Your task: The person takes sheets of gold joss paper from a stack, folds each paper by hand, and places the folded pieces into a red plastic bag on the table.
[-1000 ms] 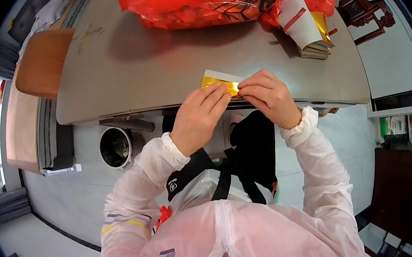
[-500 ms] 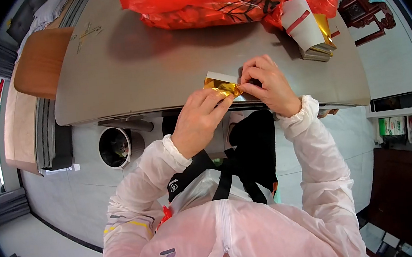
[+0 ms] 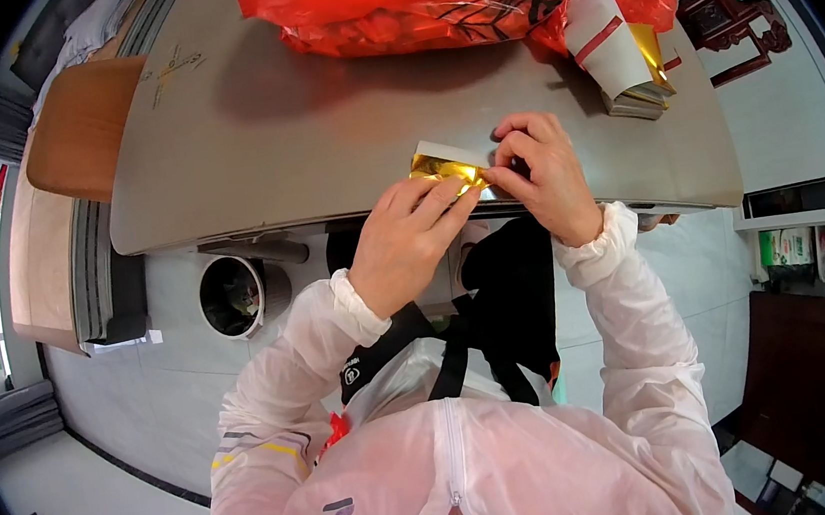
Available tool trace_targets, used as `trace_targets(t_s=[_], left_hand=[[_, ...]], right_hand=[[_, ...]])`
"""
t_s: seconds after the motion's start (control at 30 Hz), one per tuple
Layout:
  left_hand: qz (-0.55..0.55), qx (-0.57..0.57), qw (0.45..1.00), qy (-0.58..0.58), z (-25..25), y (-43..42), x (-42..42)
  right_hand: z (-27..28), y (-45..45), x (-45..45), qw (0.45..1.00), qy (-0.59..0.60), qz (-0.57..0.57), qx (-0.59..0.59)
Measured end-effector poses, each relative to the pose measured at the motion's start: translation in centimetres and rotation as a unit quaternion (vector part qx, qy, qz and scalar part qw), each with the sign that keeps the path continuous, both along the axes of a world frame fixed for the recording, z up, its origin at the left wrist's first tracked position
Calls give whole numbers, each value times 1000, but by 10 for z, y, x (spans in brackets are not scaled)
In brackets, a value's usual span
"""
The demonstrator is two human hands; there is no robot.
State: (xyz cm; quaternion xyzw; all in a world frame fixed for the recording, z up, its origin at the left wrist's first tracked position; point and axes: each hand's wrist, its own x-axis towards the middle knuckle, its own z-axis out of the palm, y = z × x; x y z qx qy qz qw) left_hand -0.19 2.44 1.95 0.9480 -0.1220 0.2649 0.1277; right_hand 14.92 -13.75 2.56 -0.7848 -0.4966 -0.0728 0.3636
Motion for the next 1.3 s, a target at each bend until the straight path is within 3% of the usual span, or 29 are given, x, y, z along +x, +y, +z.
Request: trace_targets(t_s=[0.13,0.33,0.43,0.87,1.23,1.3], left_hand=[[-11,34,999,21,4,2,2],[-18,87,996,30,4,3,7],[-2,76,997,4,5,-6,11],[-4,11,1000,-6,-7,-3,1],[70,8,997,-25,-10,-19,0],[102,14,994,-30,-15,-34,3]], right_hand=[[1,-4,-9,999,1,-41,23],[-13,-27,-20,980,-199,-2,16],[-9,-22,-27,976,-216,-24,12],[-15,-21,-52,986,-154,-51,-23],[-17,-27,-43,959,-222,-168,-49],[-19,-14,-58,985,-151,-76,30]])
